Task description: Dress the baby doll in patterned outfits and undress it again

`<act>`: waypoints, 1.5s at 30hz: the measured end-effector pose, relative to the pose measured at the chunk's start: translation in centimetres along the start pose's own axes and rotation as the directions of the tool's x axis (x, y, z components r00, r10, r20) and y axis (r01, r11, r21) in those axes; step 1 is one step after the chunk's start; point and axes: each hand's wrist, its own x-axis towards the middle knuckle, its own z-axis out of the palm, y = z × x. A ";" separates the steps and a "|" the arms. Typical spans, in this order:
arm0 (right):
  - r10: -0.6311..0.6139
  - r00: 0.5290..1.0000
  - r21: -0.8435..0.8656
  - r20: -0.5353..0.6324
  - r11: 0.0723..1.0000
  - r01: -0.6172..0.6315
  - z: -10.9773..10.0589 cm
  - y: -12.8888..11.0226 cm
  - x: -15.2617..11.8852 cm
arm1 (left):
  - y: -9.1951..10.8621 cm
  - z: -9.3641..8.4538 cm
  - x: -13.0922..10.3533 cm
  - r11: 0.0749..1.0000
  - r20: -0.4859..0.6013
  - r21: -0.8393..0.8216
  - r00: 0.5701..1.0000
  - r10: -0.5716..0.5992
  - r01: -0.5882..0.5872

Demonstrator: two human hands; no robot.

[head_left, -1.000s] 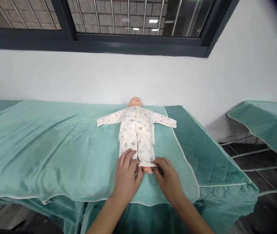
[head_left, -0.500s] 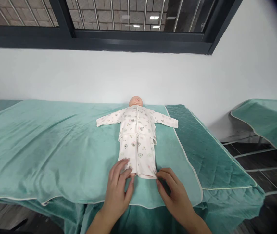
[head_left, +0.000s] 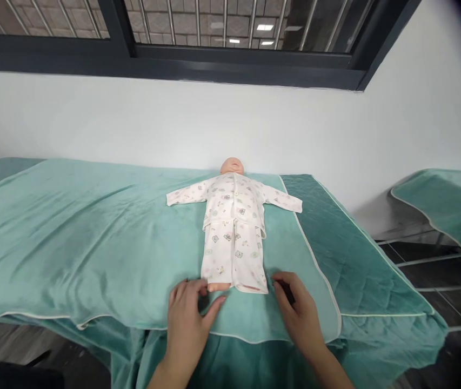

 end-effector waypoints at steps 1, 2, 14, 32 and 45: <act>-0.009 1.000 -0.008 -0.012 1.000 0.008 0.1 0.1 -0.1 | 0.5 0.2 0.1 1.000 -0.006 0.022 1.000 -0.002 0.002; -0.018 1.000 -0.016 -0.021 1.000 0.018 0.2 0.2 -0.1 | 1.0 0.4 0.1 0.999 -0.026 0.037 1.000 -0.006 0.007; -0.148 0.988 -0.108 -0.040 0.984 0.143 1.0 0.9 -0.6 | 3.9 1.6 0.3 0.992 -0.135 0.067 0.984 0.115 -0.107; -0.236 0.969 -0.211 -0.070 0.953 0.216 1.8 1.4 -0.5 | 1.0 0.7 1.0 0.975 -0.055 -0.159 0.987 0.149 -0.156; 0.096 0.995 0.142 -0.039 0.986 -0.090 0.3 -0.3 0.2 | -1.3 -1.4 4.4 0.844 0.077 -0.472 0.966 -0.247 0.254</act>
